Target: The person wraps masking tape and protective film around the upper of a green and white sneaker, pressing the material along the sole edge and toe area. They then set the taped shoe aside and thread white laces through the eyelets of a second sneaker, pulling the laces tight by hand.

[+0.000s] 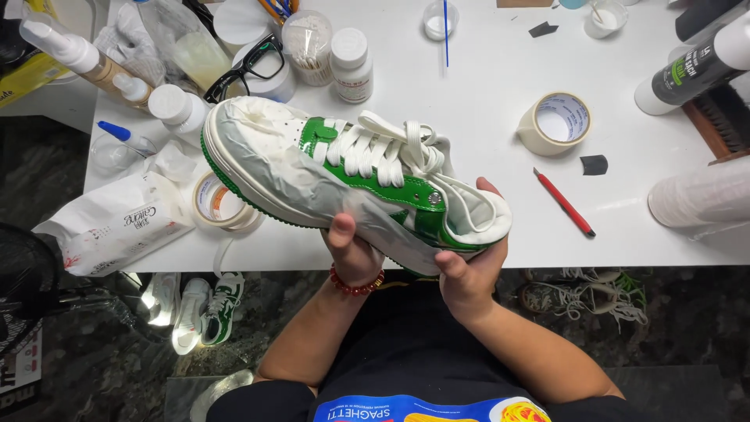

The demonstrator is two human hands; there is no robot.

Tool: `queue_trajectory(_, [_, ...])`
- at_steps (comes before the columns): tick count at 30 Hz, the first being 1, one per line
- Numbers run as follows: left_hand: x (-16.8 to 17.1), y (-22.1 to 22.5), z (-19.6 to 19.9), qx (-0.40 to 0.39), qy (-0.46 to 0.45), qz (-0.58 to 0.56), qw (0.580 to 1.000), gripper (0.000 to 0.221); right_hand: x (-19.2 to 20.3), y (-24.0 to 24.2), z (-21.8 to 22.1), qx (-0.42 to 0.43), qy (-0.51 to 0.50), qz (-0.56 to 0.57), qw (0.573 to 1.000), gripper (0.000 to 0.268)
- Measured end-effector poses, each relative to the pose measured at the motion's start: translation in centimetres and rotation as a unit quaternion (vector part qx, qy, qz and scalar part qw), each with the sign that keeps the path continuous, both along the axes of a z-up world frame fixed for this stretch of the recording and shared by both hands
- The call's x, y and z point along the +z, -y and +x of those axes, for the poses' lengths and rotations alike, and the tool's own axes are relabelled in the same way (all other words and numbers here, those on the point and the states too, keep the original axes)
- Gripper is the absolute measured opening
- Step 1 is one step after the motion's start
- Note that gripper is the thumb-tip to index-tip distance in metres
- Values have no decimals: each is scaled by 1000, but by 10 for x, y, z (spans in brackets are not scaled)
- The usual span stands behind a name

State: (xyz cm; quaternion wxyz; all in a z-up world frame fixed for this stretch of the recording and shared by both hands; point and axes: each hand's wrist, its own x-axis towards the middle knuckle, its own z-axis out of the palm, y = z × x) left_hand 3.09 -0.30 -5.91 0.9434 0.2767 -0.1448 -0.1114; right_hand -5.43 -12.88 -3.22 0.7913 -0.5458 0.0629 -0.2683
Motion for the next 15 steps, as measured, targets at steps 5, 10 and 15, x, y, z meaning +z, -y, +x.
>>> queue_trajectory(5, [4, 24, -26, 116, 73, 126, 983, 100, 7, -3, 1, -52, 48, -115, 991, 118])
queue_trajectory(10, [-22, 27, -26, 131, 122, 135, 975, 97, 15, -5, -6, -73, 74, -274, 956, 111])
queue_trajectory(15, [-13, 13, -7, -175, 1, -141, 974, 86, 34, -6, -11, 63, 188, -301, 933, 126])
